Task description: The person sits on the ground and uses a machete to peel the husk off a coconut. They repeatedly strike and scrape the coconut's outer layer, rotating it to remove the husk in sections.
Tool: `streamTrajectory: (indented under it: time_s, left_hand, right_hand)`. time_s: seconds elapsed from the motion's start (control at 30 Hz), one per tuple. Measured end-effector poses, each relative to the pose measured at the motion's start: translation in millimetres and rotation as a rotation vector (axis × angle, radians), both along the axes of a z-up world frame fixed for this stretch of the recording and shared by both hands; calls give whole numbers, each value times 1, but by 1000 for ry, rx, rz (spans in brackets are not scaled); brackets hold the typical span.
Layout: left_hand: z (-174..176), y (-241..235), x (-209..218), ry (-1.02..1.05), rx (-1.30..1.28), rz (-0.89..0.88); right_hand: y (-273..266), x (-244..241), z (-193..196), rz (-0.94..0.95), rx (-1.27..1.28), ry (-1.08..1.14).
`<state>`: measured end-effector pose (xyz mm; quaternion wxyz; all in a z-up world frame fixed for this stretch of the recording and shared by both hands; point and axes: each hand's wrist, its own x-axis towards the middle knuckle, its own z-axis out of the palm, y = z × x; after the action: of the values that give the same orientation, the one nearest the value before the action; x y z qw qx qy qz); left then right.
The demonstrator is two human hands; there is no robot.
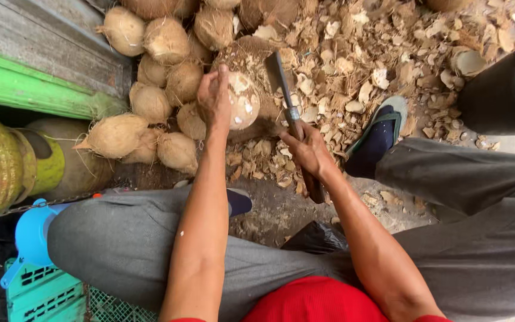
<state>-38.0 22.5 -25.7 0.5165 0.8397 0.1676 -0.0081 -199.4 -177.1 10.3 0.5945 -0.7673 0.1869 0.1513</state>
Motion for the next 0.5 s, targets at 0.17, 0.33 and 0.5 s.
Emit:
streamTrajectory:
  time_s: [0.17, 0.33, 0.5]
  left_hand:
    - [-6, -14, 15, 40, 193, 31]
    - [-6, -19, 21, -2, 178, 100]
    - [-4, -22, 24, 3, 208, 84]
  right_hand:
    - [-1, 15, -3, -22, 22, -126]
    - [18, 21, -4, -45, 79, -158]
    - [16, 28, -3, -39, 118, -187]
